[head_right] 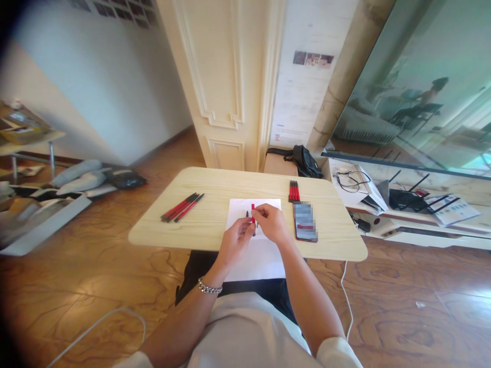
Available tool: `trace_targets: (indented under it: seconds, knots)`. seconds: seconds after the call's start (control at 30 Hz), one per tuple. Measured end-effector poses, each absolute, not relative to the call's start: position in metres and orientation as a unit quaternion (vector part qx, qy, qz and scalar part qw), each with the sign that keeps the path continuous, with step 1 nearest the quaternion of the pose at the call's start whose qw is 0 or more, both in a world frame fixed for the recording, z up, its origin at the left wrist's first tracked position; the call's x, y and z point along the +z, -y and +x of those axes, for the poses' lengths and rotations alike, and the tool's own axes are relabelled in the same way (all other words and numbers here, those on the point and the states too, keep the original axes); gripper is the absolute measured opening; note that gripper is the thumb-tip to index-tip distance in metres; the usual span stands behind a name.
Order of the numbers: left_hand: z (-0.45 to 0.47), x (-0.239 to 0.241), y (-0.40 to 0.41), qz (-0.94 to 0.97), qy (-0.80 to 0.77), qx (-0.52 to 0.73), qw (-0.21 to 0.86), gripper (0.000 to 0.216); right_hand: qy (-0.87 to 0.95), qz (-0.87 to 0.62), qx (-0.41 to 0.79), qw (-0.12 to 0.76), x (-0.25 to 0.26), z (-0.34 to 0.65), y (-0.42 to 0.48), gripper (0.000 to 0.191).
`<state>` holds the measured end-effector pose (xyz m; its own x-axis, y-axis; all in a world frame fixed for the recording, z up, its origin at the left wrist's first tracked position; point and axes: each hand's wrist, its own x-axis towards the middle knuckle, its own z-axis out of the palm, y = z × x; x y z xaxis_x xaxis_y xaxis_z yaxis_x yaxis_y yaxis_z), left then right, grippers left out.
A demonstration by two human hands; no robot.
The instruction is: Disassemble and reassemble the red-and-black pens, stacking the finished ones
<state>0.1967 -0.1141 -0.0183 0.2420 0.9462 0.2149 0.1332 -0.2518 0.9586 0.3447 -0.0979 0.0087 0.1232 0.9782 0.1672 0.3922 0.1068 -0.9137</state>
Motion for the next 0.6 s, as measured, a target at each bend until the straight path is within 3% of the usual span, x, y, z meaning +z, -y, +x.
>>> trace_targets:
  seconds: [0.1, 0.2, 0.4, 0.6]
  knots:
    - [0.200, -0.020, 0.114, 0.618, -0.401, 0.474, 0.482, 0.031, 0.595, -0.548, 0.361, 0.464, 0.010, 0.343, 0.100, 0.030]
    - [0.197, -0.022, 0.114, 0.590, -0.394, 0.485, 0.511, 0.030, 0.591, -0.592, 0.324, 0.442, 0.005, 0.355, 0.091, 0.031]
    - [0.191, -0.023, 0.115, 0.572, -0.400, 0.490, 0.522, 0.033, 0.615, -0.719, 0.181, 0.269, -0.021, 0.370, 0.079, 0.020]
    - [0.189, -0.025, 0.116, 0.589, -0.402, 0.480, 0.511, 0.034, 0.627, -0.738, 0.130, 0.212, -0.027, 0.360, 0.080, 0.018]
